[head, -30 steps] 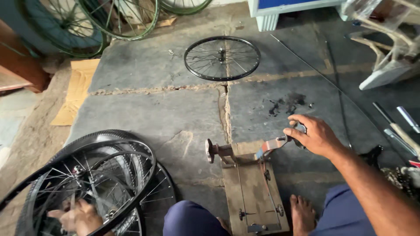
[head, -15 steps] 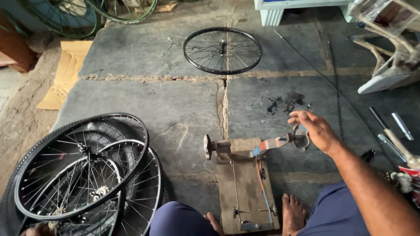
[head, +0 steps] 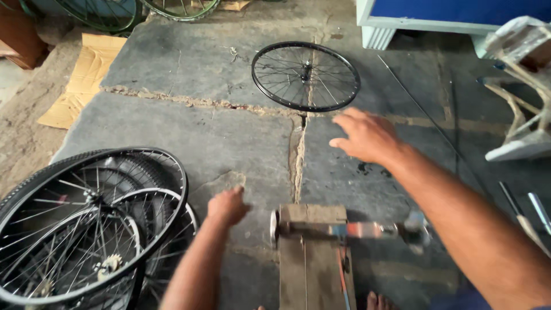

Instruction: The person sits on the floor and uses their hands to adjust spokes and the rim of a bicycle wheel mounted on a truing stand, spinning the wheel and tightening components.

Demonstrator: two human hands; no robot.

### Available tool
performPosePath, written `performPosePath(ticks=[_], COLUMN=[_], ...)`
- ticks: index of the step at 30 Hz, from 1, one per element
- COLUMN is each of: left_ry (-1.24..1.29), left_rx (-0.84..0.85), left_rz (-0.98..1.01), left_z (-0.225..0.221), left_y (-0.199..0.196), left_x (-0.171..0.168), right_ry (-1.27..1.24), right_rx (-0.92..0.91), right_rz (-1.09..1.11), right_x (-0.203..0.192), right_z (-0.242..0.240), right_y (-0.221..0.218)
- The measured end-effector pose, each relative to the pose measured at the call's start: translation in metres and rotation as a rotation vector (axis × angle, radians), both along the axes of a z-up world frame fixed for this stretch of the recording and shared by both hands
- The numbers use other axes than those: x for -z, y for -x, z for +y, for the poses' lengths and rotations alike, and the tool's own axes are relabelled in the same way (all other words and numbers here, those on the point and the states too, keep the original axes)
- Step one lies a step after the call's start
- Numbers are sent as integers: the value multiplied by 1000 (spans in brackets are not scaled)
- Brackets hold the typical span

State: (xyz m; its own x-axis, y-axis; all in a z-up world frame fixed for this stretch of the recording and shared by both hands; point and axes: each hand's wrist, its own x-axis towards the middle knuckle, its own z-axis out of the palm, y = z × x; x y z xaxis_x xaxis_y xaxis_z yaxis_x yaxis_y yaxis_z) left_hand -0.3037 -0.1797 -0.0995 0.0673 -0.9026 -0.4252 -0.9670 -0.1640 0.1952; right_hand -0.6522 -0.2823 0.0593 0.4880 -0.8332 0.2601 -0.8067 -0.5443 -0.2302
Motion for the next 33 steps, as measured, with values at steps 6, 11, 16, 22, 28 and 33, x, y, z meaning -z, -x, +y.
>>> performPosePath(ticks=[6, 11, 16, 22, 28, 33], left_ry=[-281, 14, 29, 72, -99, 26], left_rx=[-288, -215, -175, -174, -156, -132], left_rz=[-75, -197, -261, -312, -274, -313], left_z=[9, 53, 56, 56, 52, 46], left_y=[37, 45, 45, 48, 48, 47], left_x=[170, 239, 261, 267, 242, 225], right_ry=[-65, -199, -334, -495, -523, -308], right_rx=[-15, 61, 211, 293, 278, 211], right_rz=[525, 569, 523, 407, 483, 356], right_x=[63, 144, 225, 285, 312, 263], right_z=[-138, -226, -271, -294, -263, -233], right_y=[-59, -69, -54, -36, -39, -45])
